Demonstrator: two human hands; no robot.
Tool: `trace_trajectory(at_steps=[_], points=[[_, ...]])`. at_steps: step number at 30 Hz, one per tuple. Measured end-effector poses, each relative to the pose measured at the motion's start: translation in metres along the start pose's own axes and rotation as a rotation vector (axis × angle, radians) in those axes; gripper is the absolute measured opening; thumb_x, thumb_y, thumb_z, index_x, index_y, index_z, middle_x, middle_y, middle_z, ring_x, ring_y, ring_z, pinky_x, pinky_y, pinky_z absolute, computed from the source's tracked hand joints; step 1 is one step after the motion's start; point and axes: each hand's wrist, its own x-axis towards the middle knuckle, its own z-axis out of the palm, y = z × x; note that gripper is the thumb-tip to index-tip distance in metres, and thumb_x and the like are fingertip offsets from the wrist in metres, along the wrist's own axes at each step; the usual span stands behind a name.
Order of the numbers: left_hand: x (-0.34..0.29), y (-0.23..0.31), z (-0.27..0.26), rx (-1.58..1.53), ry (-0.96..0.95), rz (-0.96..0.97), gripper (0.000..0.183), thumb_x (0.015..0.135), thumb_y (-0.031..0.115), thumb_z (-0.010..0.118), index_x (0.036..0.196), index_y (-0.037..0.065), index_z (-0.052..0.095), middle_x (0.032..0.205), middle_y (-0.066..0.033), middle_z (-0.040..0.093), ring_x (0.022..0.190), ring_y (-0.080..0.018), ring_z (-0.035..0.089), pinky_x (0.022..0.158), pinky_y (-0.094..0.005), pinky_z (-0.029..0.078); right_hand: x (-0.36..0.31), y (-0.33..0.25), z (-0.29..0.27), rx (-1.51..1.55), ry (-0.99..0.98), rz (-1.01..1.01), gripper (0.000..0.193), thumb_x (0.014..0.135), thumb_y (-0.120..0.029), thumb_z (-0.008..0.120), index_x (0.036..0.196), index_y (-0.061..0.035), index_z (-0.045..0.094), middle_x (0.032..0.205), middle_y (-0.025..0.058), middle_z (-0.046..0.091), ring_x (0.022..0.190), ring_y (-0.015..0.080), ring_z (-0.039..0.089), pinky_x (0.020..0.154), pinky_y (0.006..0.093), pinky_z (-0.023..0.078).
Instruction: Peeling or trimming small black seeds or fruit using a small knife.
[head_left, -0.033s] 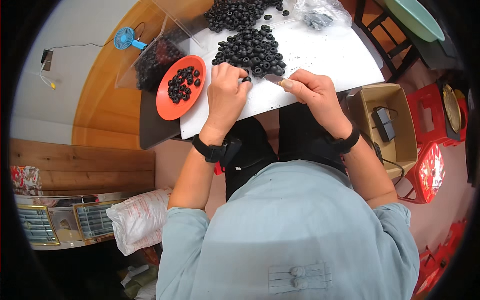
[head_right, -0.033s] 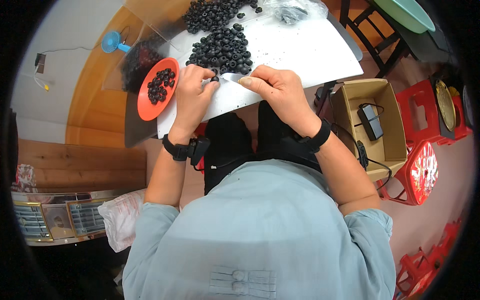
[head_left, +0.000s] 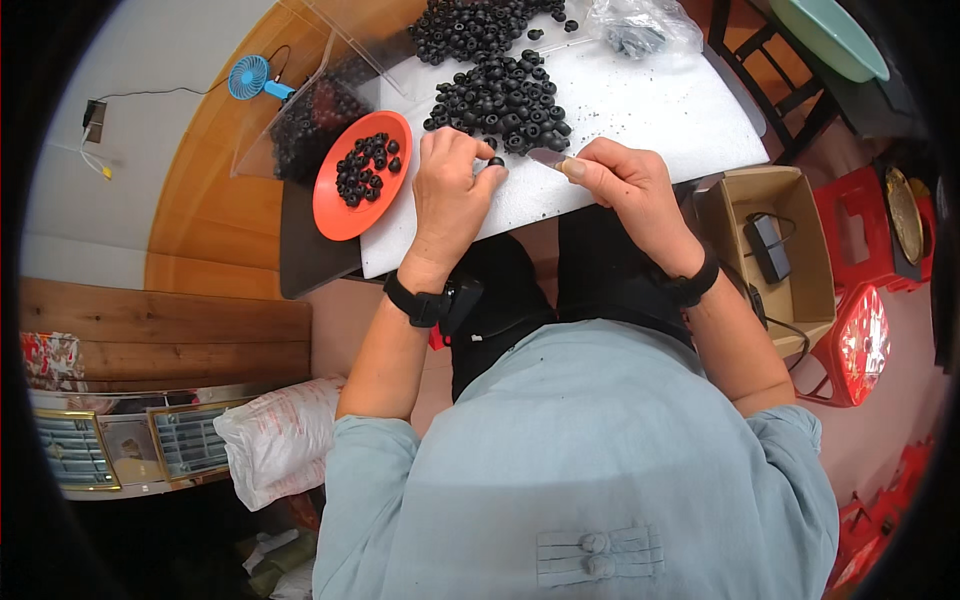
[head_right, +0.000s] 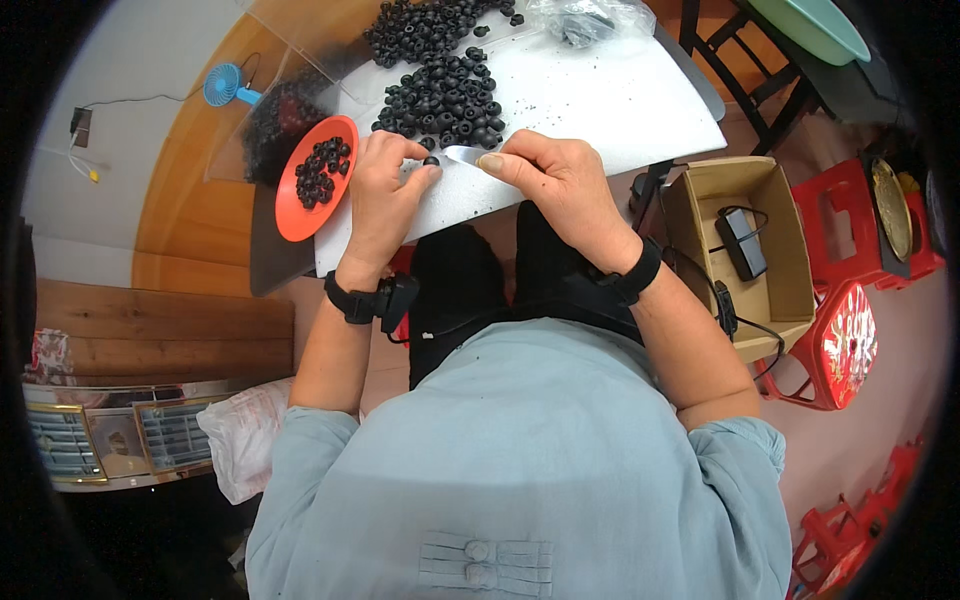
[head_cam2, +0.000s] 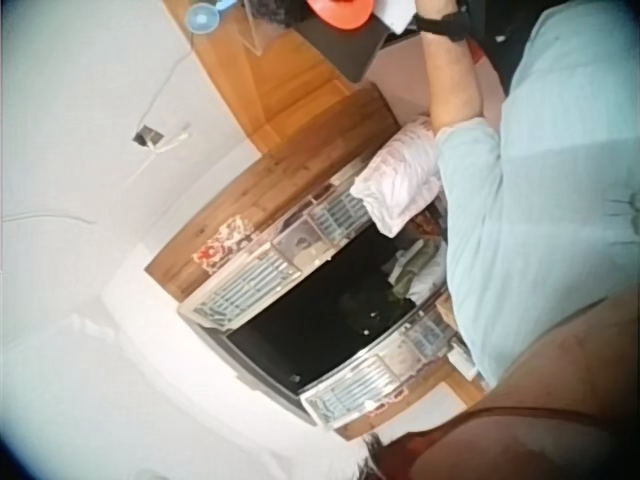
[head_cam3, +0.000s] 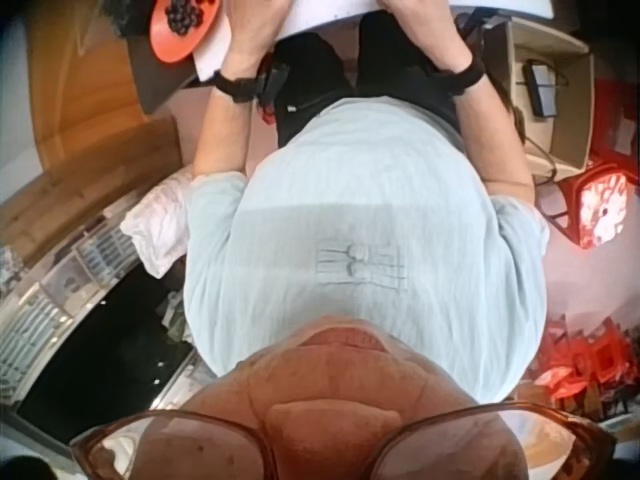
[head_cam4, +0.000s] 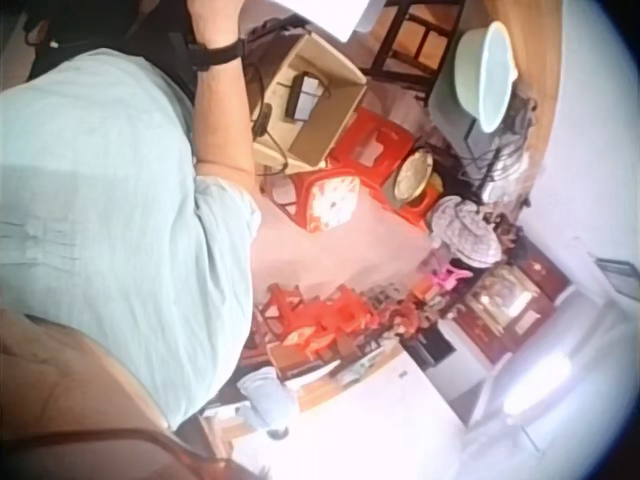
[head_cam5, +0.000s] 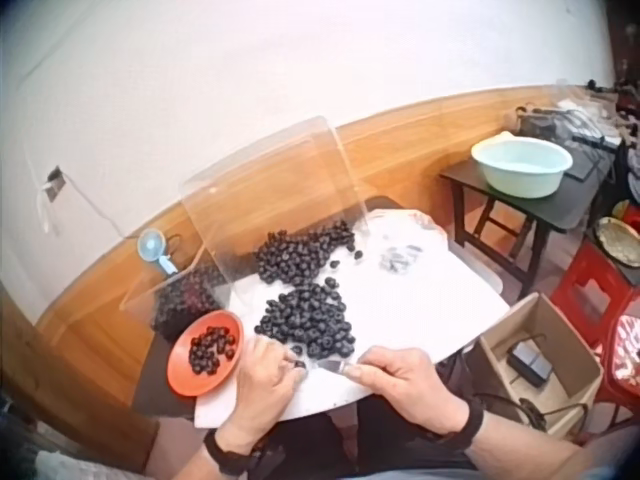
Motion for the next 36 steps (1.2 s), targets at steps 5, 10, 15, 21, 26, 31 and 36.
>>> trace_trajectory(at_steps=[5, 10, 15, 21, 26, 31, 36], points=[[-0.007, 0.004, 0.002, -0.337, -0.033, -0.154, 0.014, 0.077, 0.001, 0.079, 0.086, 0.001, 0.068, 0.086, -0.007, 0.063, 0.082, -0.0224, 0.059, 0.07, -0.0338, 0.049, 0.0, 0.001, 0.0, -0.086, 0.022, -0.046, 0.034, 0.097, -0.033, 0.072, 0.086, -0.0016, 0.074, 0.059, 0.0041, 0.056, 0.055, 0.0112, 0.048, 0.052, 0.0305, 0.037], [-0.014, -0.007, 0.004, -0.515, -0.026, -0.183, 0.013, 0.086, -0.002, 0.077, 0.099, 0.001, 0.075, 0.09, -0.0008, 0.066, 0.077, -0.0071, 0.053, 0.071, -0.0223, 0.043, 0.0, 0.001, 0.002, -0.112, 0.028, -0.061, 0.034, 0.098, -0.034, 0.071, 0.087, -0.0023, 0.075, 0.059, 0.0045, 0.057, 0.055, 0.0117, 0.049, 0.052, 0.0301, 0.037], [-0.016, -0.012, 0.009, -0.609, -0.049, -0.201, 0.018, 0.09, -0.001, 0.074, 0.108, 0.001, 0.076, 0.094, -0.0003, 0.066, 0.081, -0.0073, 0.054, 0.074, -0.0231, 0.045, -0.001, 0.003, 0.003, -0.116, 0.053, -0.075, 0.033, 0.098, -0.034, 0.071, 0.088, -0.0027, 0.076, 0.06, 0.0049, 0.058, 0.055, 0.0124, 0.052, 0.053, 0.0297, 0.038], [-0.01, -0.008, 0.008, -0.381, -0.061, -0.097, 0.021, 0.095, 0.003, 0.069, 0.115, 0.0, 0.073, 0.096, -0.0037, 0.064, 0.085, -0.0131, 0.059, 0.078, -0.0258, 0.048, 0.0, 0.005, 0.003, -0.145, 0.045, -0.096, 0.035, 0.098, -0.036, 0.071, 0.089, -0.003, 0.076, 0.061, 0.0032, 0.057, 0.056, 0.0106, 0.049, 0.052, 0.0282, 0.037], [-0.012, -0.009, 0.01, -0.422, -0.049, -0.119, 0.016, 0.094, 0.004, 0.072, 0.11, 0.002, 0.075, 0.096, -0.0019, 0.064, 0.083, -0.0107, 0.057, 0.075, -0.0248, 0.047, 0.0, 0.006, 0.002, -0.13, 0.032, -0.092, 0.034, 0.099, -0.036, 0.071, 0.089, -0.0037, 0.076, 0.061, 0.0017, 0.057, 0.056, 0.0092, 0.049, 0.052, 0.0272, 0.036], [-0.013, -0.008, 0.005, -0.472, -0.061, -0.134, 0.012, 0.09, 0.002, 0.075, 0.102, 0.002, 0.075, 0.092, -0.0019, 0.064, 0.081, -0.012, 0.056, 0.073, -0.0259, 0.048, -0.001, 0.005, 0.003, -0.119, 0.023, -0.075, 0.033, 0.099, -0.035, 0.072, 0.089, -0.0039, 0.077, 0.061, 0.001, 0.057, 0.056, 0.0087, 0.048, 0.052, 0.0267, 0.035], [-0.013, -0.005, 0.005, -0.55, -0.045, -0.171, 0.012, 0.087, 0.0, 0.076, 0.098, 0.002, 0.075, 0.088, -0.0035, 0.064, 0.078, -0.0145, 0.058, 0.071, -0.0278, 0.05, -0.002, 0.005, 0.002, -0.116, 0.024, -0.094, 0.033, 0.099, -0.035, 0.072, 0.089, -0.0036, 0.077, 0.061, 0.0017, 0.058, 0.057, 0.0088, 0.049, 0.052, 0.0267, 0.035]])
